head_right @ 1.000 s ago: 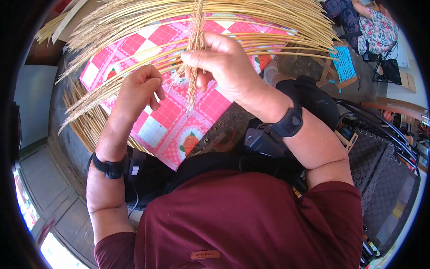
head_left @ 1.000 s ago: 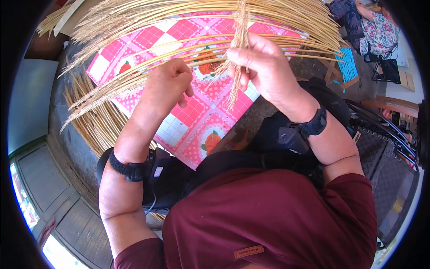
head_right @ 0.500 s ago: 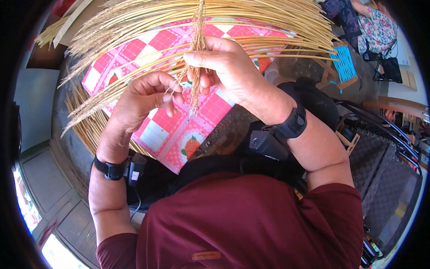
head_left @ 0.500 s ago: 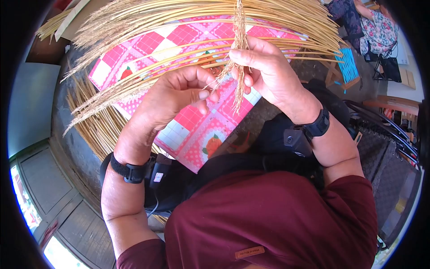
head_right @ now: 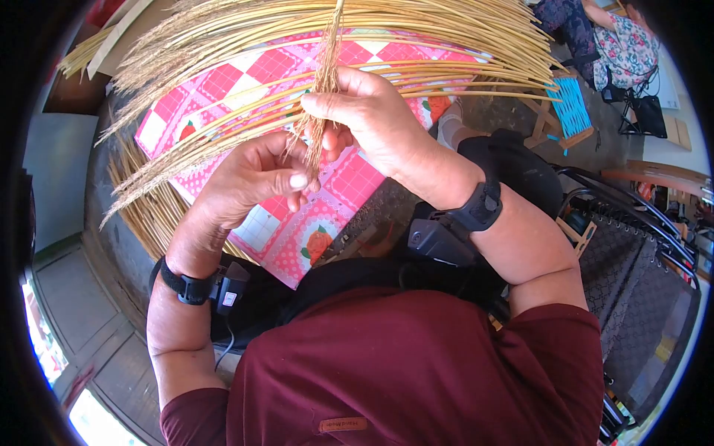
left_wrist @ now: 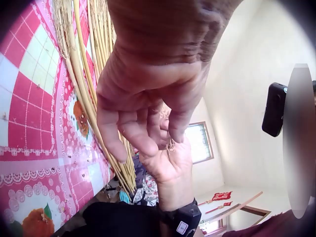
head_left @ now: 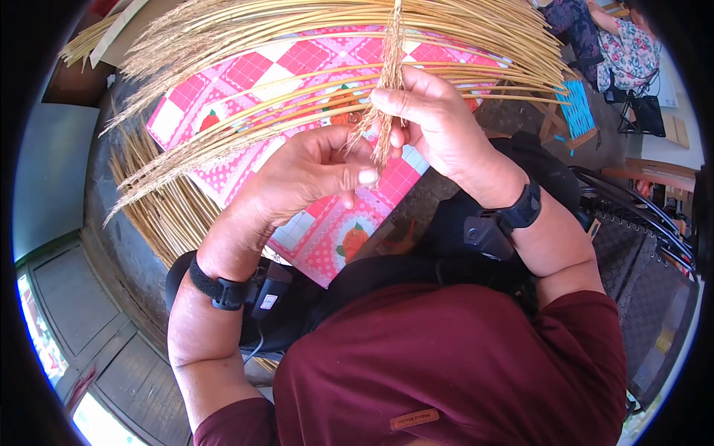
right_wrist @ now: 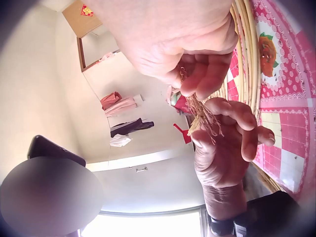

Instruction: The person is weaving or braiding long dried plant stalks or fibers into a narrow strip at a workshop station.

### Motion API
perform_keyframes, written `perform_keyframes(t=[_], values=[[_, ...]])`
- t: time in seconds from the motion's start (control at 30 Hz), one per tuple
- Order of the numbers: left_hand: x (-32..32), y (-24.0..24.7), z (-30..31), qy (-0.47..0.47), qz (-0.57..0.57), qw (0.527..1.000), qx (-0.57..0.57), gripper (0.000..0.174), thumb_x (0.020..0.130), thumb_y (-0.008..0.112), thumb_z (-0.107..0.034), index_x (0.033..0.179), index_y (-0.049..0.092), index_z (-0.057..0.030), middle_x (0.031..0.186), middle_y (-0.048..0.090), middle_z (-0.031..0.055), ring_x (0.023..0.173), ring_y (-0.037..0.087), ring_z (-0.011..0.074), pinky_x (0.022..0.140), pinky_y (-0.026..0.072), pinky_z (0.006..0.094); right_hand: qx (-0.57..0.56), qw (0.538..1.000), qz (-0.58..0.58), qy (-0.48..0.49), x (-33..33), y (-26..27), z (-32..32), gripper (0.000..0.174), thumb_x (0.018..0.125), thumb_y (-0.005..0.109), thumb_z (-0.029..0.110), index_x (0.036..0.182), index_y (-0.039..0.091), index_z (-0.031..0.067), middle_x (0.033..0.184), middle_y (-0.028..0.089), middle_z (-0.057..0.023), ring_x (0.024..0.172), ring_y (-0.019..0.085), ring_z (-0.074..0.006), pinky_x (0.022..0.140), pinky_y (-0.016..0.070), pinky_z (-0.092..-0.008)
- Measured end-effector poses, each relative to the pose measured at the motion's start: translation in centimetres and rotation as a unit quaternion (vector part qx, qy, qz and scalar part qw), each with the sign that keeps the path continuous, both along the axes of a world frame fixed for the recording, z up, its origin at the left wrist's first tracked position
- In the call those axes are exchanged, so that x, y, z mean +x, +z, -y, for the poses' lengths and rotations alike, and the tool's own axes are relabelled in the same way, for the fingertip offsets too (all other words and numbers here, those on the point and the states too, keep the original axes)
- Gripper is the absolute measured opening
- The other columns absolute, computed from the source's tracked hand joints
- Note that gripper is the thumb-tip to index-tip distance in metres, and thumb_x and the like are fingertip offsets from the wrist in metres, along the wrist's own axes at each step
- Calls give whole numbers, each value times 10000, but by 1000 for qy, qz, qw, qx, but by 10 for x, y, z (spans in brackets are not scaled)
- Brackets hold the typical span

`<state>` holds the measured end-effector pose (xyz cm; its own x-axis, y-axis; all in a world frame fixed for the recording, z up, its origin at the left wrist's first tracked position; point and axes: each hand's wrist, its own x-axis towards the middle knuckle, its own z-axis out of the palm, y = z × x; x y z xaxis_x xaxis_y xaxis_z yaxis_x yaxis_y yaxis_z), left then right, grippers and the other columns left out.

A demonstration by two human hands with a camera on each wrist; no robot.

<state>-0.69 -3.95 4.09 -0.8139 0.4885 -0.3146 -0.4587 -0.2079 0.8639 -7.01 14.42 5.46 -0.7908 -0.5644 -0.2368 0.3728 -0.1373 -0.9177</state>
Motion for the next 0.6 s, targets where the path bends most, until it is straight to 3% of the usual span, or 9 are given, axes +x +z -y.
perform_keyframes(t=[0.27,0.47,0.6], values=[[-1,-5,-2,17,7,1000,0,120,842,637,-119,888,634,-8,735,615,36,549,546,89,512,447,198,25,999,-22,20,3,-5,1,227,871,604,218,972,564,19,748,603,-37,561,548,-70,486,451,-195],[-2,1,4,17,14,1000,-11,119,862,590,-124,842,626,-12,725,632,57,540,552,100,512,452,212,37,998,1,50,2,-6,1,251,841,638,208,968,563,5,786,604,-41,586,546,-73,488,452,-196],[-3,-2,6,8,2,1000,-18,148,881,547,-142,839,582,-5,729,627,115,525,563,127,499,454,217,35,998,-1,47,2,-7,1,245,833,644,188,955,557,-6,784,594,-45,566,520,-68,466,447,-198]])
